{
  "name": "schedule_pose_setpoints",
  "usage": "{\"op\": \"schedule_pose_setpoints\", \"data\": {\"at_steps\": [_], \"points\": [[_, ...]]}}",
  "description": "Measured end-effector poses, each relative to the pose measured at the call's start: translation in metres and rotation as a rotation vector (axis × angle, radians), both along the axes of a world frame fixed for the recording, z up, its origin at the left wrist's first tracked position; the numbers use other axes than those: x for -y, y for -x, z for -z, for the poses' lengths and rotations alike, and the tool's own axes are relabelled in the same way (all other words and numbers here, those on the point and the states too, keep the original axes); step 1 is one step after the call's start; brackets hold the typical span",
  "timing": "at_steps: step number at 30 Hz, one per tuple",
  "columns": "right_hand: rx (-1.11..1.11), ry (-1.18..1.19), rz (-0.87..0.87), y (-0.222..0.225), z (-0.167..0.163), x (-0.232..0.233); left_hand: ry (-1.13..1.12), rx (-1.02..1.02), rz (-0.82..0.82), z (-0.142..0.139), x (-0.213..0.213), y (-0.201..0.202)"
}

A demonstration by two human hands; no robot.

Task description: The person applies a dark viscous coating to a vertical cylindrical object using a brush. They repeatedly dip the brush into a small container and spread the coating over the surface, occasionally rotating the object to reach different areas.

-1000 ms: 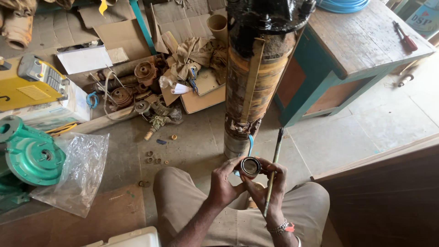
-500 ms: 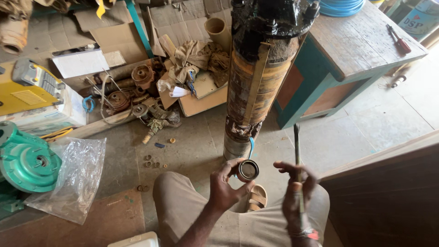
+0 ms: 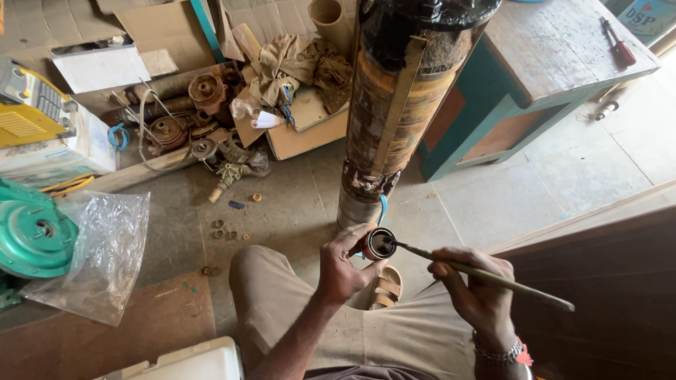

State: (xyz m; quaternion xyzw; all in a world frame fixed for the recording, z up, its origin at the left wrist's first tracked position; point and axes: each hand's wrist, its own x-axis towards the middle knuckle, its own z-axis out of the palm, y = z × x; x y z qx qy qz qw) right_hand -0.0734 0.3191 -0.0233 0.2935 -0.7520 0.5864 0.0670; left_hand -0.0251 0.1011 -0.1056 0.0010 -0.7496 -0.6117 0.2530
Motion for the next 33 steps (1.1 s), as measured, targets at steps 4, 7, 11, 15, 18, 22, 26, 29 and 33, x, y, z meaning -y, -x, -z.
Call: {"op": "schedule_pose_setpoints", "data": {"at_steps": [4, 7, 11, 15, 18, 22, 26, 29, 33], "points": [[-0.019, -0.175, -0.041, 0.006, -0.006, 0.008, -0.006, -0.001, 0.010, 0.001, 0.002, 0.001], [-0.046, -0.199, -0.086, 0.007, -0.012, 0.010, -0.013, -0.008, 0.014, -0.001, 0.005, 0.000], [-0.001, -0.220, -0.129, 0.010, -0.019, 0.010, 0.016, -0.009, 0.023, -0.002, 0.009, 0.000], [0.029, -0.232, -0.171, 0.017, -0.021, 0.005, -0.023, 0.008, 0.051, 0.000, 0.010, 0.001], [0.013, -0.142, -0.190, 0.020, -0.021, 0.002, -0.032, 0.033, 0.067, 0.001, 0.008, 0.001], [0.051, -0.205, -0.216, 0.022, -0.020, 0.007, -0.012, 0.025, 0.065, -0.001, 0.007, 0.002], [0.070, -0.207, -0.187, 0.022, -0.022, 0.007, 0.021, -0.038, 0.049, -0.003, 0.009, 0.002], [0.058, -0.114, -0.217, 0.023, -0.024, 0.003, -0.008, 0.034, 0.056, -0.005, 0.011, 0.001], [0.102, -0.101, -0.216, 0.028, -0.017, 0.004, -0.021, 0.027, 0.059, -0.007, 0.011, 0.002]]}}
